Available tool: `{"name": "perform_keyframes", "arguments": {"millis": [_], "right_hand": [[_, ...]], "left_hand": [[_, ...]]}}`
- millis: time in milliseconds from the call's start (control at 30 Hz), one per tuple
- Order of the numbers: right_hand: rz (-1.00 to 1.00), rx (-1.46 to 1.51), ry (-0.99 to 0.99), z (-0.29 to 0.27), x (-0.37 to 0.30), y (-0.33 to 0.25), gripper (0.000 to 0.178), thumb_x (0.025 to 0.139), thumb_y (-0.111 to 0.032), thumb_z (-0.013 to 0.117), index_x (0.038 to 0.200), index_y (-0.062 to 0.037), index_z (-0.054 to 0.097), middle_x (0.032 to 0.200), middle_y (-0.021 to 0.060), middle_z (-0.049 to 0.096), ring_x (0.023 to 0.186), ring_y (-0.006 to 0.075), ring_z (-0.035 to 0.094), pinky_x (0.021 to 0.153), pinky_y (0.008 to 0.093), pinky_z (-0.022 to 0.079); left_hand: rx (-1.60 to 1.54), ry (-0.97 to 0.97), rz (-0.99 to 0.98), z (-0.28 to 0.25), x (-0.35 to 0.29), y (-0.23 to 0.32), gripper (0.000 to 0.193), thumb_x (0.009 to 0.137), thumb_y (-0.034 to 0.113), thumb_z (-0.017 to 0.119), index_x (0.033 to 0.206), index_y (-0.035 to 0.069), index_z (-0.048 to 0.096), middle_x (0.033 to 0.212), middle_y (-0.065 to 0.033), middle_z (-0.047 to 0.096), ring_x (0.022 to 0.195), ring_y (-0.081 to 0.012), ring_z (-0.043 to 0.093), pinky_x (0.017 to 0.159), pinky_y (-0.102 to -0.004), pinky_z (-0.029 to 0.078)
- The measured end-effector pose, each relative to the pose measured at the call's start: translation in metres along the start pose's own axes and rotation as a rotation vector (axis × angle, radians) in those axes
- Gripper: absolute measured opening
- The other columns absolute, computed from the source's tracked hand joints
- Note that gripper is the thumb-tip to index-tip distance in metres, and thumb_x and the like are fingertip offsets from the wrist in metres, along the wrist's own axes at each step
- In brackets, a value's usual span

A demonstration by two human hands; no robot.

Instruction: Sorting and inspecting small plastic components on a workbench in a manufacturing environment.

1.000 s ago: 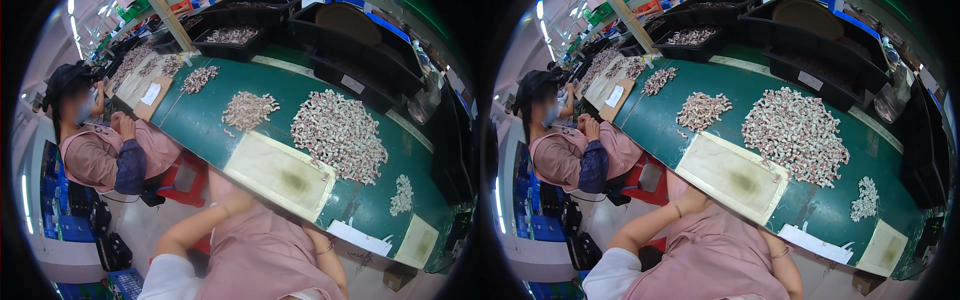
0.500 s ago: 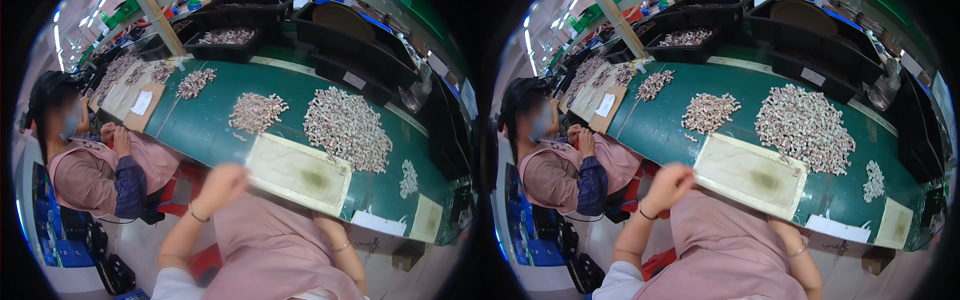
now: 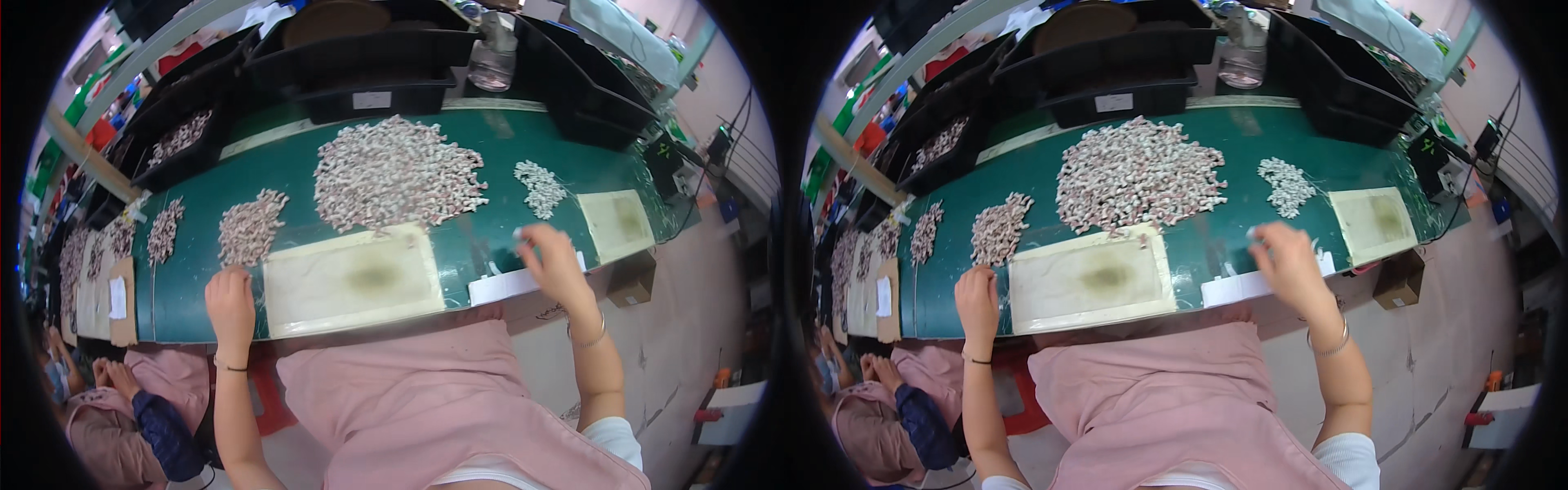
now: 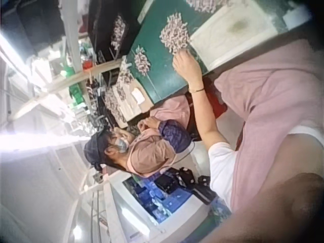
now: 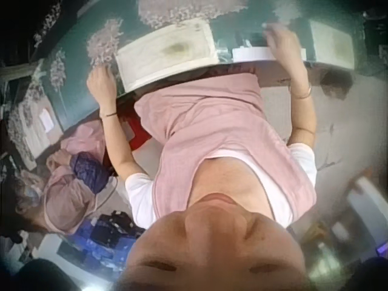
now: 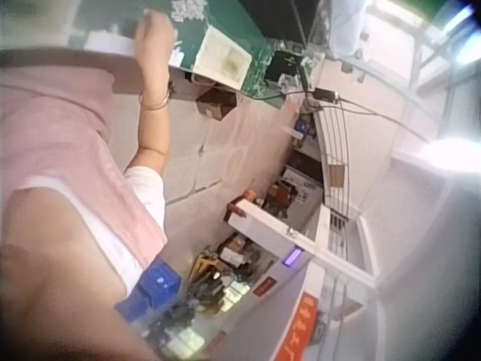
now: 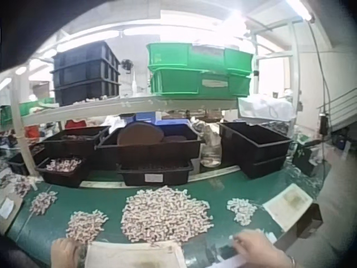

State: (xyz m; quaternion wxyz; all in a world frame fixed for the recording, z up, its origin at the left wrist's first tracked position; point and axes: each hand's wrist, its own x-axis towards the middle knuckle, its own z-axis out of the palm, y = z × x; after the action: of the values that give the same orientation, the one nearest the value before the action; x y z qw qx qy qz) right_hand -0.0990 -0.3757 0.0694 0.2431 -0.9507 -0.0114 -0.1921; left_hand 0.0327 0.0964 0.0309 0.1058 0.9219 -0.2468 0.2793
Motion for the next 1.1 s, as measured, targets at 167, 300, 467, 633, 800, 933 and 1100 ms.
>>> {"name": "perform_keyframes", "arguments": {"millis": [167, 300, 467, 633, 800, 933, 1100], "right_hand": [[-0.008, -0.231, 0.197, 0.013, 0.030, 0.071, 0.012, 0.083, 0.000, 0.062, 0.094, -0.0029, 0.065, 0.088, 0.0136, 0.062, 0.076, 0.0300, 0.063, 0.073, 0.0426, 0.048], [-0.048, -0.535, 0.193, 0.031, 0.043, 0.082, 0.013, 0.082, -0.003, 0.059, 0.092, -0.0032, 0.066, 0.088, 0.0098, 0.061, 0.085, 0.0283, 0.061, 0.076, 0.0405, 0.047], [-0.090, -0.646, 0.178, 0.037, 0.042, 0.080, 0.009, 0.082, -0.006, 0.057, 0.084, -0.0039, 0.065, 0.087, 0.0077, 0.060, 0.086, 0.0263, 0.059, 0.077, 0.0373, 0.046], [-0.042, -0.516, 0.210, 0.042, 0.043, 0.093, 0.008, 0.080, -0.005, 0.061, 0.085, -0.0020, 0.065, 0.088, 0.0111, 0.060, 0.085, 0.0301, 0.060, 0.075, 0.0410, 0.049], [0.030, -0.312, 0.175, 0.033, 0.051, 0.106, 0.008, 0.078, -0.003, 0.067, 0.085, -0.0007, 0.064, 0.090, 0.0130, 0.060, 0.083, 0.0333, 0.060, 0.073, 0.0421, 0.049], [0.061, -0.300, 0.156, 0.028, 0.050, 0.109, 0.013, 0.079, -0.004, 0.069, 0.089, 0.0001, 0.061, 0.096, 0.0147, 0.059, 0.088, 0.0347, 0.058, 0.077, 0.0423, 0.047], [-0.108, -0.358, 0.212, 0.040, 0.040, 0.080, 0.016, 0.080, -0.004, 0.068, 0.091, 0.0018, 0.057, 0.097, 0.0163, 0.057, 0.089, 0.0351, 0.057, 0.077, 0.0415, 0.047]], "left_hand": [[-0.549, 0.009, -0.286, 0.005, 0.020, 0.068, 0.014, 0.088, 0.001, 0.060, 0.103, 0.000, 0.061, 0.090, -0.0113, 0.065, 0.078, -0.0243, 0.064, 0.072, -0.0333, 0.049], [-0.942, -0.120, -0.424, 0.019, 0.020, 0.116, 0.022, 0.091, 0.001, 0.059, 0.113, -0.002, 0.063, 0.094, -0.0104, 0.068, 0.084, -0.0168, 0.068, 0.076, -0.0272, 0.050], [-1.300, -0.172, -0.574, 0.043, 0.021, 0.148, 0.019, 0.092, 0.003, 0.061, 0.110, -0.004, 0.064, 0.099, -0.0107, 0.070, 0.092, -0.0147, 0.067, 0.082, -0.0266, 0.051], [-1.201, -0.249, -0.447, 0.056, 0.025, 0.158, 0.021, 0.097, -0.001, 0.053, 0.116, -0.006, 0.058, 0.110, -0.0110, 0.066, 0.097, -0.0163, 0.066, 0.086, -0.0266, 0.050], [-1.091, -0.155, -0.345, 0.064, 0.017, 0.176, 0.016, 0.092, -0.002, 0.057, 0.107, -0.002, 0.063, 0.102, -0.0090, 0.066, 0.090, -0.0149, 0.065, 0.081, -0.0262, 0.050], [-1.065, -0.105, -0.329, 0.060, 0.019, 0.178, 0.015, 0.091, -0.003, 0.058, 0.104, -0.002, 0.065, 0.097, -0.0094, 0.066, 0.087, -0.0162, 0.064, 0.079, -0.0264, 0.050], [-1.022, -0.091, -0.283, 0.056, 0.022, 0.180, 0.016, 0.089, -0.003, 0.059, 0.103, -0.001, 0.066, 0.096, -0.0111, 0.067, 0.085, -0.0190, 0.065, 0.077, -0.0274, 0.050]]}}
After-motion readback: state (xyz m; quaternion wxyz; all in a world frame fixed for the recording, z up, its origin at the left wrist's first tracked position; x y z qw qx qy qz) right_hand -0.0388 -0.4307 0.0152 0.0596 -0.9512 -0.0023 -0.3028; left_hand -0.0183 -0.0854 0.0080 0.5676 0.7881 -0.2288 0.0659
